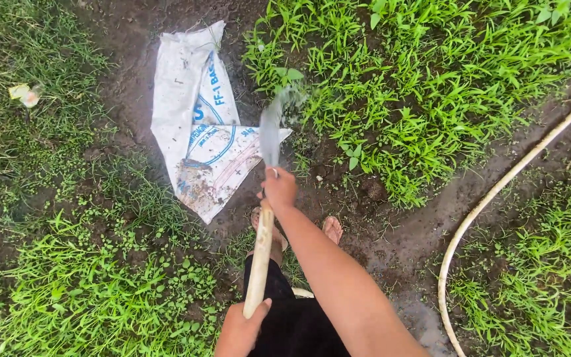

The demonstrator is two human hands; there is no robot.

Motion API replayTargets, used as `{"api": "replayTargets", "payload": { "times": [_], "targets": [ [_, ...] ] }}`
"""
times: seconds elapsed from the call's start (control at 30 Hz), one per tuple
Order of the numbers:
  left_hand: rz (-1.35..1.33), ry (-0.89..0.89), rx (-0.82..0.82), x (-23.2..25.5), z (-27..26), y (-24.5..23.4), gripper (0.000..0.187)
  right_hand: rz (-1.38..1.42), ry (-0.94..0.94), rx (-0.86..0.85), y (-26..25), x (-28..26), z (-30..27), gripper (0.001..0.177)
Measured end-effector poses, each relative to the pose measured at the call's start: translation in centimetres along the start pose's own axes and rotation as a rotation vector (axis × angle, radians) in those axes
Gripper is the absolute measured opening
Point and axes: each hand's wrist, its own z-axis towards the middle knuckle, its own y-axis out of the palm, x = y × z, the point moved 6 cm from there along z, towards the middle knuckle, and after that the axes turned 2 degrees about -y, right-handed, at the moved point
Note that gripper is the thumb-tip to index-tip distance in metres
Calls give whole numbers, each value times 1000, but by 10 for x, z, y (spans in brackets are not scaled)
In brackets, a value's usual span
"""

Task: Watering rows of small green plants in a garden using a hose pipe.

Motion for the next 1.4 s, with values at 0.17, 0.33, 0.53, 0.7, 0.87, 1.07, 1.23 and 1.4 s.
{"api": "replayTargets", "payload": {
  "times": [0.17,0.33,0.53,0.7,0.87,1.07,1.23,1.4],
  "targets": [
    [36,15,1,2,1,1,46,29,-27,-13,-3,6,8,31],
    [318,35,-36,29,-5,12,49,106,51,101,-55,37,25,27],
    [605,12,-255,68,-10,42,44,351,256,323,-144,101,24,34],
    [893,51,-370,94,-13,74,47,241,411,605,-224,205,33,30],
    [1046,170,-431,105,-13,97,52,297,511,740,-264,270,32,36],
    [942,177,-408,111,-8,90,47,425,408,684,-251,196,27,23],
    [668,173,-316,101,-8,58,42,478,230,477,-192,78,28,34],
    [236,177,-148,76,-6,24,46,162,-4,224,-115,-20,15,25]
  ]
}}
